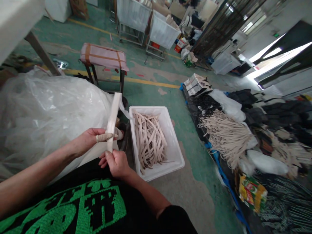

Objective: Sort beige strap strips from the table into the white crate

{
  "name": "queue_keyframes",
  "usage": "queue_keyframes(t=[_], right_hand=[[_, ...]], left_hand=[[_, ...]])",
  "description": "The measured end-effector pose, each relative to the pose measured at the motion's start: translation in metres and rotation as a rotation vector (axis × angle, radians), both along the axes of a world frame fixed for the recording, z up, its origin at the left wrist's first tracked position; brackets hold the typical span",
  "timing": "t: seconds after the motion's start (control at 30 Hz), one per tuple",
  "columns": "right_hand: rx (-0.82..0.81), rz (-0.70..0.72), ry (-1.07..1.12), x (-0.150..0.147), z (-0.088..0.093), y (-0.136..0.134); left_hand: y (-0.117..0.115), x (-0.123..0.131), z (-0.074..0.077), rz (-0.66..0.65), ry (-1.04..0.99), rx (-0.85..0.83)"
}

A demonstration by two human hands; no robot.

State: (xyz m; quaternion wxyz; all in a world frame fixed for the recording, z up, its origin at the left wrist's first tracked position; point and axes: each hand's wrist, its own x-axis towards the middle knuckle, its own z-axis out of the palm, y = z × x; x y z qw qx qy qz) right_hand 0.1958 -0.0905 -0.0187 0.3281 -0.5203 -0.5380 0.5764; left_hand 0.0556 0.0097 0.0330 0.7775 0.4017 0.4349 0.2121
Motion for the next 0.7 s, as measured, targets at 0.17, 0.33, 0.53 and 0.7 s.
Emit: queue_keyframes(t=[0.17, 0.33, 0.53, 0.7], right_hand=[[0.002, 0.016, 0.0, -0.007, 0.0, 0.008], [-0.111, 0.059, 0.064, -0.01, -0.007, 0.015], [-0.076, 0.13, 0.016, -0.014, -0.002, 0.016], [-0.113, 0.148, -0.014, -0.015, -0.005, 0.018]], left_hand=[[-0.008, -0.004, -0.008, 0.006, -0.013, -0.033], [-0.011, -0.009, -0.012, -0.032, -0.005, 0.002], [-0.002, -0.018, -0.012, 0.054, 0.081, 0.002], [-0.007, -0.018, -0.014, -0.004, 0.075, 0.006]])
